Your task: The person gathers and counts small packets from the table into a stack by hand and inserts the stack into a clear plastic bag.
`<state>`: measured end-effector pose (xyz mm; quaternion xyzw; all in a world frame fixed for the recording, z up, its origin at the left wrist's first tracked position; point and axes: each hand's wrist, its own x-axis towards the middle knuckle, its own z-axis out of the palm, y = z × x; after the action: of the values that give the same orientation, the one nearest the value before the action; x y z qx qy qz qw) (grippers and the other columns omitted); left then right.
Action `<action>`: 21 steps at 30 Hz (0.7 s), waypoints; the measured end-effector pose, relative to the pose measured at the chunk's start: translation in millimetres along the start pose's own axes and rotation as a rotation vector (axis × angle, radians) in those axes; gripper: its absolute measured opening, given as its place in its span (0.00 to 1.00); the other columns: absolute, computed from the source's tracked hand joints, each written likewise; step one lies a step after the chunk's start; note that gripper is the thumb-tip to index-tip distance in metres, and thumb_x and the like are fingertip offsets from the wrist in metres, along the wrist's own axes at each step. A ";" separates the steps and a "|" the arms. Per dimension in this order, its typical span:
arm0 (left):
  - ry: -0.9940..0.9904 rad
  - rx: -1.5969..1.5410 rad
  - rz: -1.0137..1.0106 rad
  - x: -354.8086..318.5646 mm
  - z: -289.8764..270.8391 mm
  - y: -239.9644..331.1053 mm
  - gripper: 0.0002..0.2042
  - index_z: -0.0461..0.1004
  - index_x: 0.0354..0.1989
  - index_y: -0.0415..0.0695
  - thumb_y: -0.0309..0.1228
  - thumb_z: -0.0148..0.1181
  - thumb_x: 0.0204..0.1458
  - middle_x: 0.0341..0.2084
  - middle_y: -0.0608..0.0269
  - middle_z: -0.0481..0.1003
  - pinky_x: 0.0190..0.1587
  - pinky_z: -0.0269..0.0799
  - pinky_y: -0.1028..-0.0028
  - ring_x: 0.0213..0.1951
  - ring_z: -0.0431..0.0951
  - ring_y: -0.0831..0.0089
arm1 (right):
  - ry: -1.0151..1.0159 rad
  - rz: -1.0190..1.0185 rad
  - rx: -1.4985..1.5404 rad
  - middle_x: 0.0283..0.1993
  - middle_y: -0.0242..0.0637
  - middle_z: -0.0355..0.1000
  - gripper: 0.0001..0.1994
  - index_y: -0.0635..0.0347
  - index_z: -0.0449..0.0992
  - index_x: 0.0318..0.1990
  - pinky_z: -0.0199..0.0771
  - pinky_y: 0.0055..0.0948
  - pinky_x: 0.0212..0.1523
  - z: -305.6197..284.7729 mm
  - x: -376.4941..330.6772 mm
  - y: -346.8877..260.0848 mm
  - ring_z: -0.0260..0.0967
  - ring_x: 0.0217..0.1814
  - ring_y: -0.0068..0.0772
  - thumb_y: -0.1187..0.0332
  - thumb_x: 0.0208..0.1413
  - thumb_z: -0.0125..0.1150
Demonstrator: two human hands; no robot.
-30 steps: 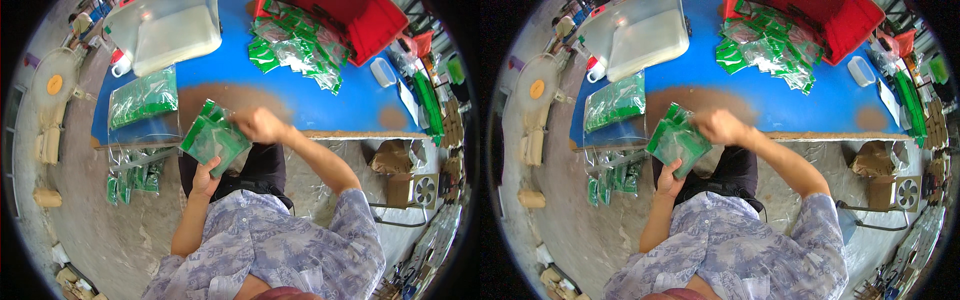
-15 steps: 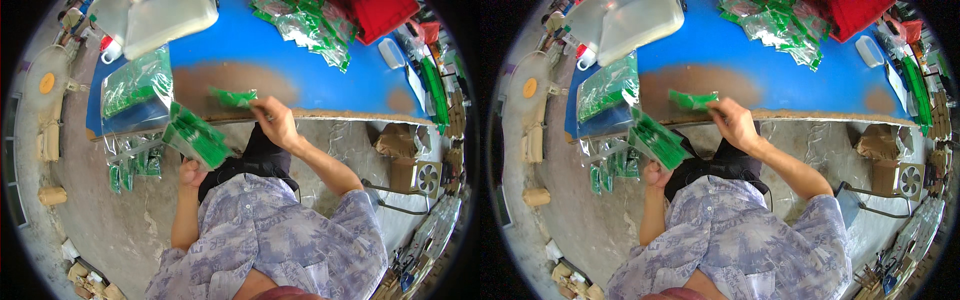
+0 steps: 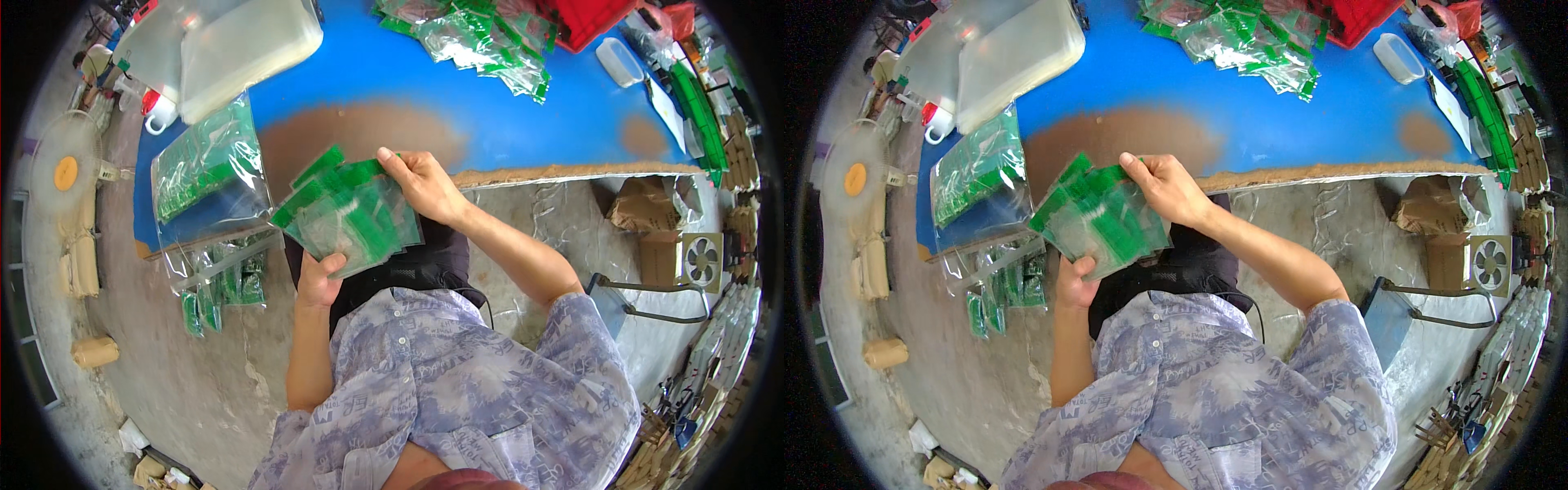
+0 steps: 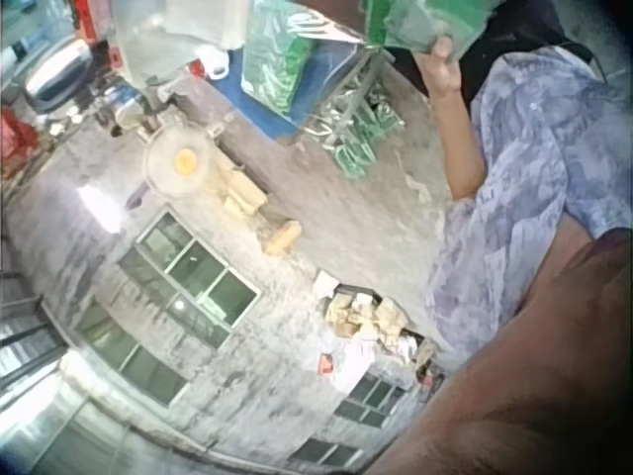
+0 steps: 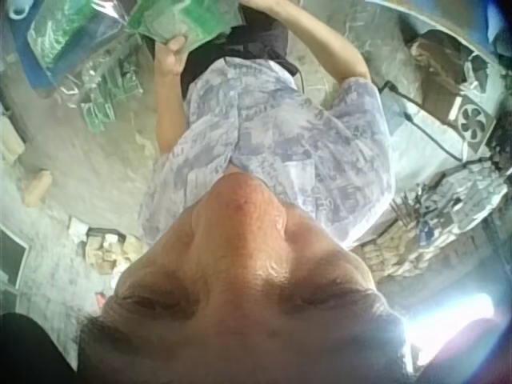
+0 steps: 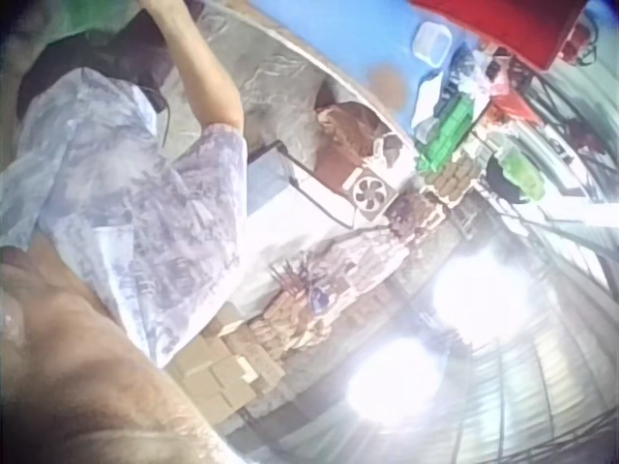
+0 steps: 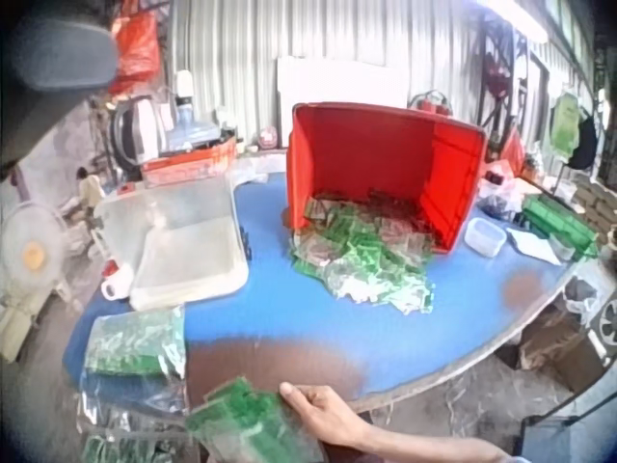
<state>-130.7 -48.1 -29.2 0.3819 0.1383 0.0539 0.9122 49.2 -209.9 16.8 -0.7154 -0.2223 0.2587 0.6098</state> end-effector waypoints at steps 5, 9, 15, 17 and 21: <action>0.108 -0.052 0.008 -9.1 -12.2 2.2 0.37 0.63 0.64 0.40 0.23 0.69 0.40 0.56 0.61 0.71 0.65 0.65 0.61 0.60 0.70 0.64 | 0.493 -0.339 -0.533 0.29 0.46 0.79 0.23 0.60 0.80 0.38 0.78 0.43 0.35 -54.0 90.6 7.9 0.79 0.33 0.44 0.47 0.64 0.55; 0.231 -0.277 -0.040 -16.5 -40.3 5.7 0.33 0.64 0.63 0.40 0.20 0.65 0.43 0.56 0.59 0.72 0.65 0.67 0.58 0.59 0.72 0.60 | 0.680 -0.034 -1.264 0.72 0.55 0.53 0.32 0.48 0.65 0.67 0.44 0.64 0.71 -125.5 159.9 26.9 0.46 0.77 0.56 0.43 0.60 0.51; 0.207 -0.435 -0.027 -26.1 -54.3 17.5 0.31 0.65 0.62 0.39 0.19 0.63 0.44 0.56 0.56 0.73 0.65 0.68 0.57 0.58 0.74 0.58 | 0.348 -0.153 -1.231 0.73 0.62 0.51 0.34 0.50 0.62 0.70 0.40 0.60 0.74 -87.7 92.9 24.1 0.42 0.76 0.68 0.40 0.62 0.50; 0.201 -0.456 -0.018 -28.1 -47.4 22.7 0.31 0.65 0.62 0.39 0.19 0.63 0.45 0.56 0.55 0.73 0.65 0.68 0.56 0.58 0.74 0.57 | 0.265 -0.198 -1.183 0.72 0.62 0.52 0.33 0.50 0.62 0.70 0.41 0.58 0.74 -79.7 69.4 18.1 0.42 0.76 0.69 0.43 0.63 0.52; 0.186 -0.386 -0.047 -36.1 -60.6 21.0 0.36 0.61 0.66 0.35 0.25 0.64 0.44 0.61 0.48 0.69 0.68 0.60 0.45 0.63 0.68 0.47 | 0.063 -0.351 -1.323 0.72 0.58 0.53 0.31 0.54 0.61 0.70 0.43 0.55 0.74 -59.8 24.4 -4.2 0.44 0.75 0.68 0.52 0.63 0.56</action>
<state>-182.8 0.6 -47.2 0.1900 0.2178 0.0932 0.9528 106.3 -239.0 25.9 -0.8981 -0.4284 -0.0550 0.0833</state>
